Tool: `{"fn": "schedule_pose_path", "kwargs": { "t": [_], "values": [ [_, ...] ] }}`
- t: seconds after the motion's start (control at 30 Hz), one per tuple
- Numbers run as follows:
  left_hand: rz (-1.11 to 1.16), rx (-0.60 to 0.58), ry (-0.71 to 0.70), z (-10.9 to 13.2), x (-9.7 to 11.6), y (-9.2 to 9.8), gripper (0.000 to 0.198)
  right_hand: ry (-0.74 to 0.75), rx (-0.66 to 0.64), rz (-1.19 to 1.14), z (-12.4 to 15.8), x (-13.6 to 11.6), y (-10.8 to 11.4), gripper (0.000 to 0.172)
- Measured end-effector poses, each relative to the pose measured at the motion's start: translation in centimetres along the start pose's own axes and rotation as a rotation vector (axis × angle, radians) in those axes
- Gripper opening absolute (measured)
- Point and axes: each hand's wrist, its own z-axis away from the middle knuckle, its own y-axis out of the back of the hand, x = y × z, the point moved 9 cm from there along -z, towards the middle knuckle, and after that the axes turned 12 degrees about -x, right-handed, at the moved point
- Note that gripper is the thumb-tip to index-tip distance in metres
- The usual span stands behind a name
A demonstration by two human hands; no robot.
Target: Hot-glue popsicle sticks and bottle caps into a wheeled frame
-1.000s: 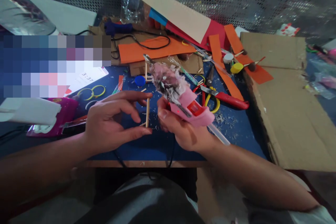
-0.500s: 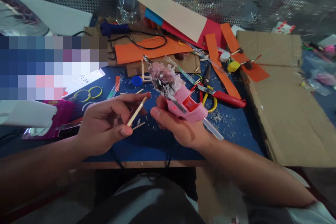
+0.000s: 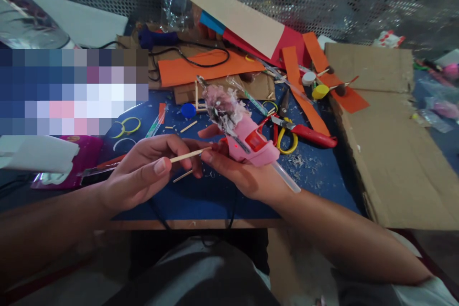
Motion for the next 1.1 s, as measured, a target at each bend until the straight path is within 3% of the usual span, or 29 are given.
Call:
{"fn": "schedule_pose_path", "kwargs": {
  "t": [0.13,0.43,0.6,0.83,1.1],
  "values": [
    [0.032,0.031,0.018,0.0,-0.3,0.2,0.033,0.04,-0.046,-0.032,-0.2,-0.1,-0.5,0.037],
    [0.108,0.099,0.028,0.1,-0.6,0.7,0.037,0.017,0.036,0.017,0.1,0.9,0.5,0.037],
    [0.091,0.147,-0.019,0.2,-0.5,1.2,0.021,0.053,0.085,-0.005,0.1,1.1,1.1,0.033],
    [-0.128,0.043,0.044,-0.1,-0.8,0.6,0.01,0.1,0.103,0.015,0.3,1.1,1.6,0.032],
    [-0.462,0.124,0.027,0.4,0.8,1.0,0.026,-0.051,0.15,0.13,0.2,0.6,1.5,0.023]
  ]
}}
